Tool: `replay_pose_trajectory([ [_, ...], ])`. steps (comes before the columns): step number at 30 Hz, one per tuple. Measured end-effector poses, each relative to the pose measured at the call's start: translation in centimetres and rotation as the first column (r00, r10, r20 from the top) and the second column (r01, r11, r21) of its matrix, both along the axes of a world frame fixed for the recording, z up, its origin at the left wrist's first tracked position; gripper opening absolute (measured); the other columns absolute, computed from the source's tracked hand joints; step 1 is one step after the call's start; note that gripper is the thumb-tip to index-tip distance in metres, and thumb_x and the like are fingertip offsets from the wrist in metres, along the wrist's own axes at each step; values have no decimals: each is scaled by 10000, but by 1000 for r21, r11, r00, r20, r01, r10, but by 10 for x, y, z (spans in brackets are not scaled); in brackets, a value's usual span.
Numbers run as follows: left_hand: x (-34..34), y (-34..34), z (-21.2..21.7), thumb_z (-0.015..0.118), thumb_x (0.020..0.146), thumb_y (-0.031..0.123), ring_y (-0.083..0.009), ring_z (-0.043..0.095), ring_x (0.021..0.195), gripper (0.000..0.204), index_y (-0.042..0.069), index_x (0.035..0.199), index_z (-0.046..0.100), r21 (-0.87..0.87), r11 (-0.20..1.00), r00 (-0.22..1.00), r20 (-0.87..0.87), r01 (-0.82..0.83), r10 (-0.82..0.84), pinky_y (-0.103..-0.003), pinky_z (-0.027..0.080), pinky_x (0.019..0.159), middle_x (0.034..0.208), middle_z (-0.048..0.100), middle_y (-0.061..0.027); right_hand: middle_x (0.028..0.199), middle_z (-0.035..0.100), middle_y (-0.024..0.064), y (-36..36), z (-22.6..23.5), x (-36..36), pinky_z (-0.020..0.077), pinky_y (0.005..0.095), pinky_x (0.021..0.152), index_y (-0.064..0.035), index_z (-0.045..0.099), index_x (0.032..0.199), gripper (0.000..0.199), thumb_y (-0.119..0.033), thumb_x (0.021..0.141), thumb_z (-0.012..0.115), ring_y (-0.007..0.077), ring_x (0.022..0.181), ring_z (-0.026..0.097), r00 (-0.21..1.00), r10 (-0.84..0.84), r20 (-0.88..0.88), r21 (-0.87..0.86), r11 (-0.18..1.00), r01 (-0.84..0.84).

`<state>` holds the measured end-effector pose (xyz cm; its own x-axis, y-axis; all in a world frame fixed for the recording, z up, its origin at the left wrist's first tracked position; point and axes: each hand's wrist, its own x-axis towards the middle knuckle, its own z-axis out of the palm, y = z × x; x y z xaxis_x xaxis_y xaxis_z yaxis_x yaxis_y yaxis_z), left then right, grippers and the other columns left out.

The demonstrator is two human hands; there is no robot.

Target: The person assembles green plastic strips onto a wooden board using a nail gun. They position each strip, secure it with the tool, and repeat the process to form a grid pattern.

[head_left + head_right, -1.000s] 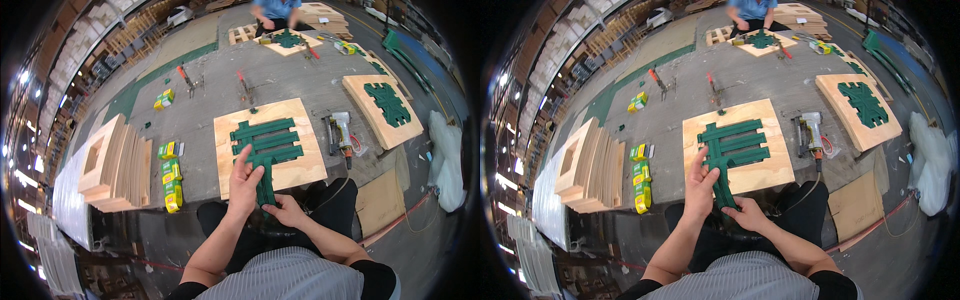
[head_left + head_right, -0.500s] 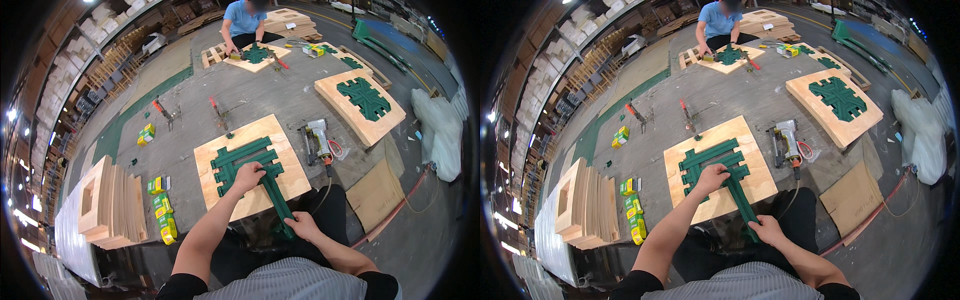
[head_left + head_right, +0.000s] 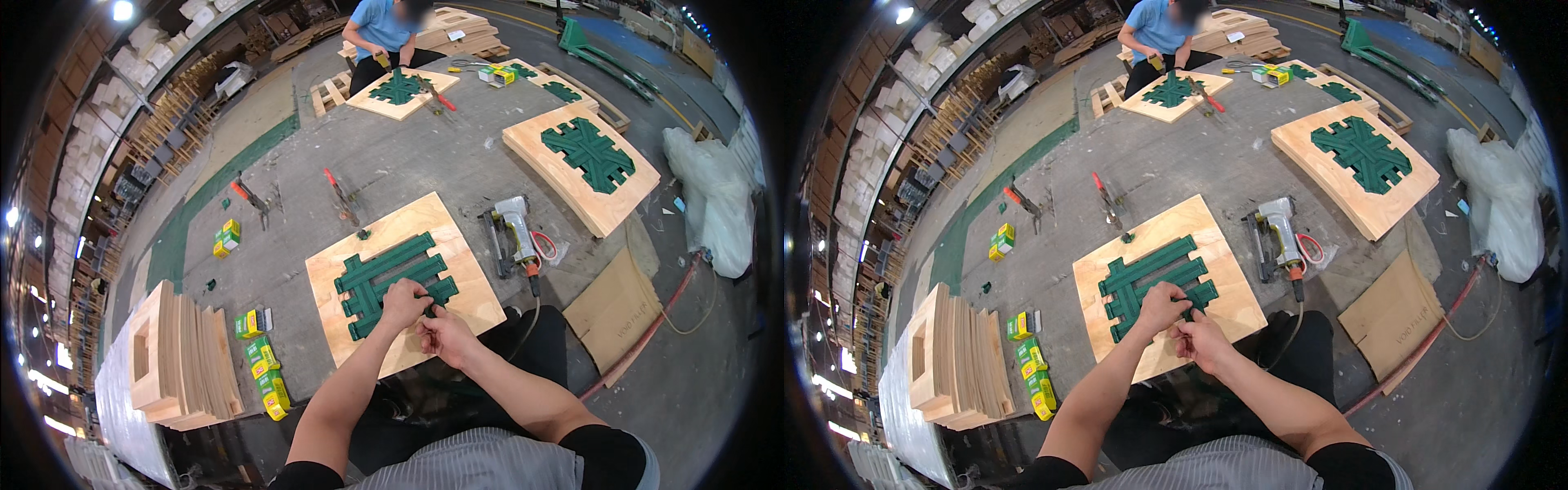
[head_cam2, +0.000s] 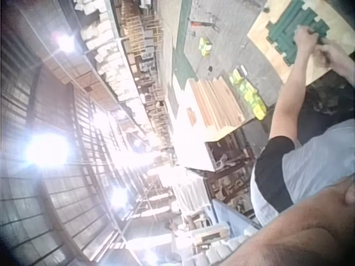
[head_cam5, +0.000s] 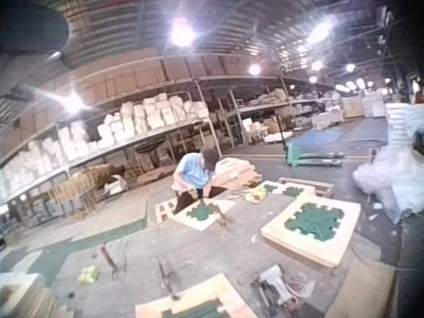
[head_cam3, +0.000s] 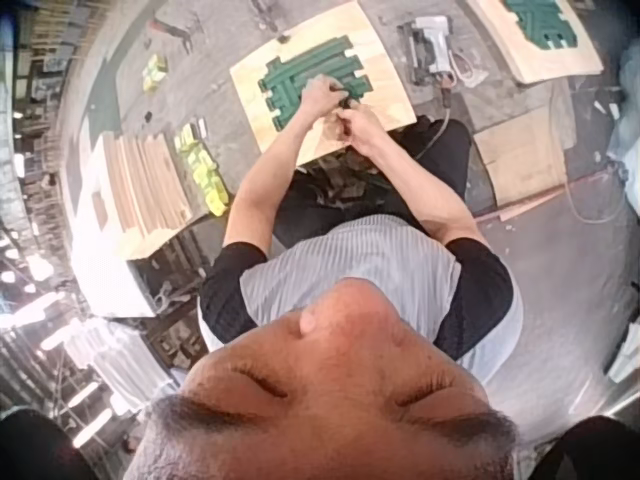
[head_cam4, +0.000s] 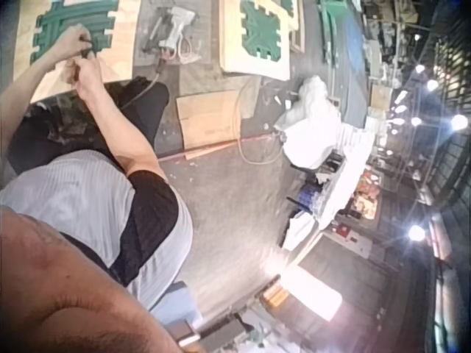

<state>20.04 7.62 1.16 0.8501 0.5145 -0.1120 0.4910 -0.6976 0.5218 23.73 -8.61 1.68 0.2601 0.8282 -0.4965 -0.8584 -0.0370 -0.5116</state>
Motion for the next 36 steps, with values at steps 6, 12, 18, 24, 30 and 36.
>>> replay_pose_trajectory([
  [6, -3, 16, -2, 777, 846, 281, -297, 732, 894, 304, 34, 1023, 765, -311, 941, 974, 135, -134, 183, -383, 565, 821, 965, 752, -155, 769, 604, -2, 24, -14, -2, 479, 331, 608, -136, 534, 1147, 142, -236, 1049, 557, 138, 576, 557, 940, -139, -313, 19, 988, 153],
  [12, 23, 27, 2, 745, 868, 189, -191, 714, 860, 245, 6, 1030, 763, -334, 942, 997, 46, -40, 59, -346, 564, 769, 925, 764, -123, 791, 662, 24, 45, -51, 33, 477, 327, 602, -136, 573, 978, 162, -278, 1056, 567, 144, 570, 557, 800, -10, -599, 314, 917, 246],
  [18, 10, 41, -14, 757, 856, 106, -133, 655, 720, 131, 20, 955, 755, -371, 904, 971, 21, -214, 239, -300, 549, 668, 850, 722, -53, 961, 676, 54, 19, -7, 9, 529, 323, 732, -53, 543, 1196, 248, -257, 1058, 576, 178, 756, 668, 986, 10, -169, 80, 997, 4],
  [24, 34, 80, 19, 623, 879, 8, -210, 690, 822, 425, 63, 1300, 640, -554, 774, 918, 43, -306, 394, -352, 558, 715, 1027, 732, -104, 1216, 633, 119, -16, -12, -4, 538, 334, 828, 24, 261, 1589, 750, -230, 1012, 668, 202, 1007, 674, 984, 85, 158, -66, 995, -75],
  [30, 54, 75, 24, 708, 855, 132, -301, 707, 1066, 442, 74, 1291, 655, -94, 989, 993, -13, -117, 116, -414, 550, 922, 1133, 738, -135, 1168, 655, 144, -29, -15, 1, 541, 327, 810, 64, 294, 1562, 738, -227, 1002, 675, 192, 980, 671, 937, 132, 323, -168, 982, -81],
  [36, 64, 89, 15, 805, 820, 222, -241, 722, 886, 341, 64, 1114, 736, -99, 970, 975, -1, -222, 223, -378, 562, 804, 963, 753, -105, 1039, 667, 108, -48, -11, 3, 532, 301, 746, 54, 296, 1568, 727, -204, 1000, 670, 167, 927, 661, 864, 163, 476, -222, 973, -61],
])
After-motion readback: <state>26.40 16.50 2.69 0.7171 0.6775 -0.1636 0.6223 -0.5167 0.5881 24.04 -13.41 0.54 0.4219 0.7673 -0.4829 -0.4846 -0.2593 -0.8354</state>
